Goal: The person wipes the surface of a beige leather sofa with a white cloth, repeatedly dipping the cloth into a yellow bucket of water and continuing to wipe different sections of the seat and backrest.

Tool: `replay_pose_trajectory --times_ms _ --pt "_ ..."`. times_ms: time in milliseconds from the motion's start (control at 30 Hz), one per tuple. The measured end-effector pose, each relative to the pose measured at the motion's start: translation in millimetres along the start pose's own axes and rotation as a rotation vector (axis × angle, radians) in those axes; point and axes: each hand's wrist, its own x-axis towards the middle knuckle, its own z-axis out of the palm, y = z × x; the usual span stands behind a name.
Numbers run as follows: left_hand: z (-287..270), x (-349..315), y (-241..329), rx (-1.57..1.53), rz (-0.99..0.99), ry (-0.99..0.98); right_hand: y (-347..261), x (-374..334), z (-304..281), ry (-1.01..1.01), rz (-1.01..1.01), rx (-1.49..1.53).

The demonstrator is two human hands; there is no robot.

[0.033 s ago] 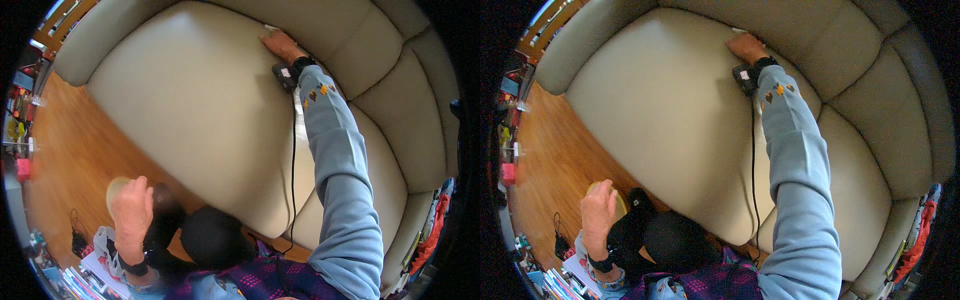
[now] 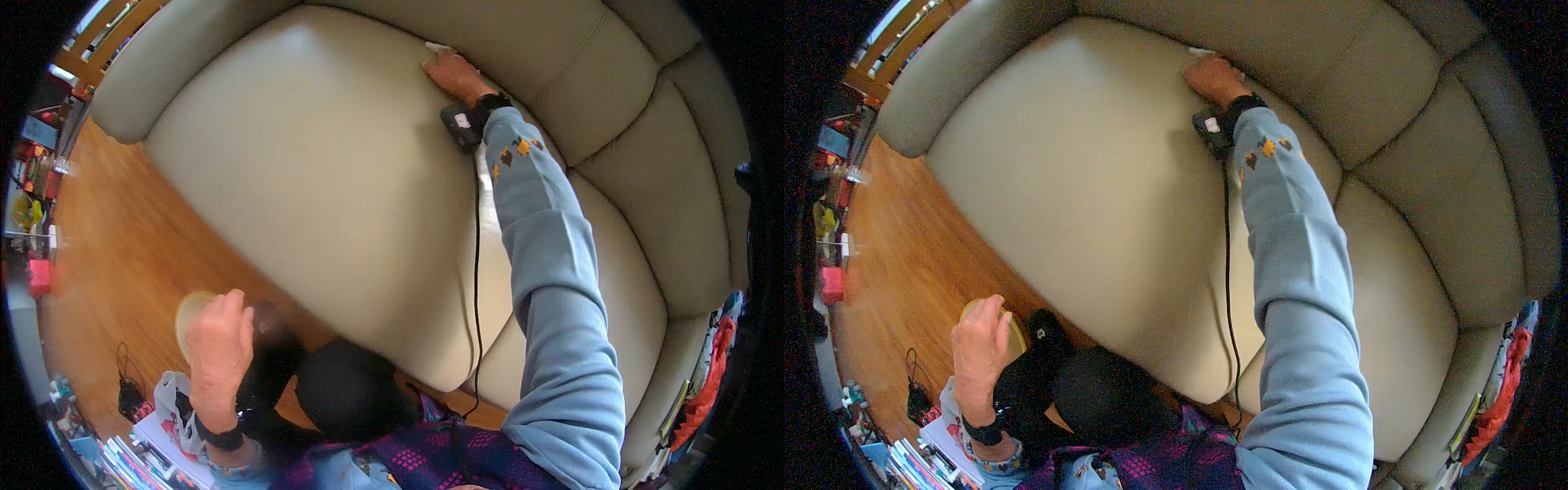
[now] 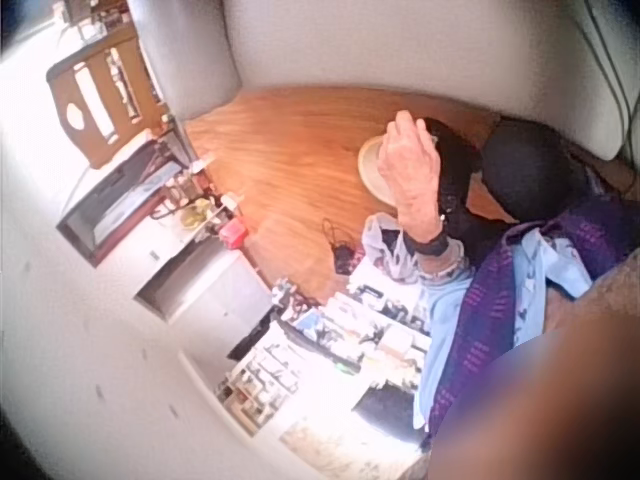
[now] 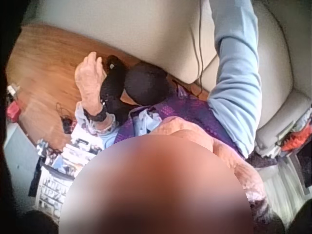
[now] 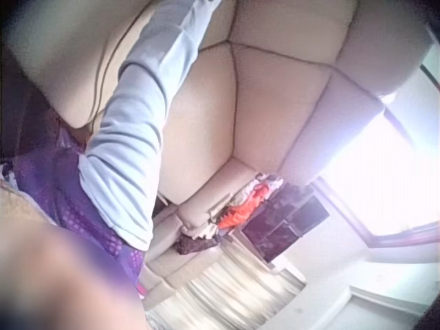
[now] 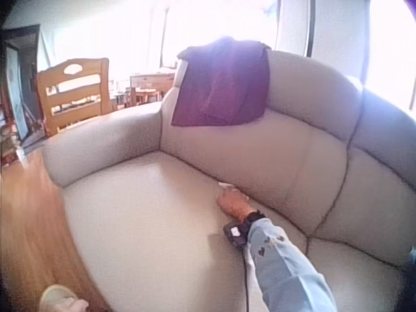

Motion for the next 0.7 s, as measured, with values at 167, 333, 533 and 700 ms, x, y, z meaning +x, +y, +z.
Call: replay_pose_trajectory --times_ms 167,333,533,700 --pt "2.4 1.2 0.3 0.005 0.007 0.009 -13.4 -0.3 -0.1 -0.08 -0.185 -0.052" --pt "-1.5 2.5 1.8 0.031 -0.024 0.027 -8.4 -20.7 1.6 -0.005 -0.38 -0.074" --pt "-6.5 7.1 10.4 0.01 0.008 0.071 -32.9 -86.9 -2.9 -0.006 -0.469 0.017" --pt "-9.1 6.7 9.8 -0.031 0.084 0.097 -82.7 -193.4 -4.4 0.002 -0.585 0.083"
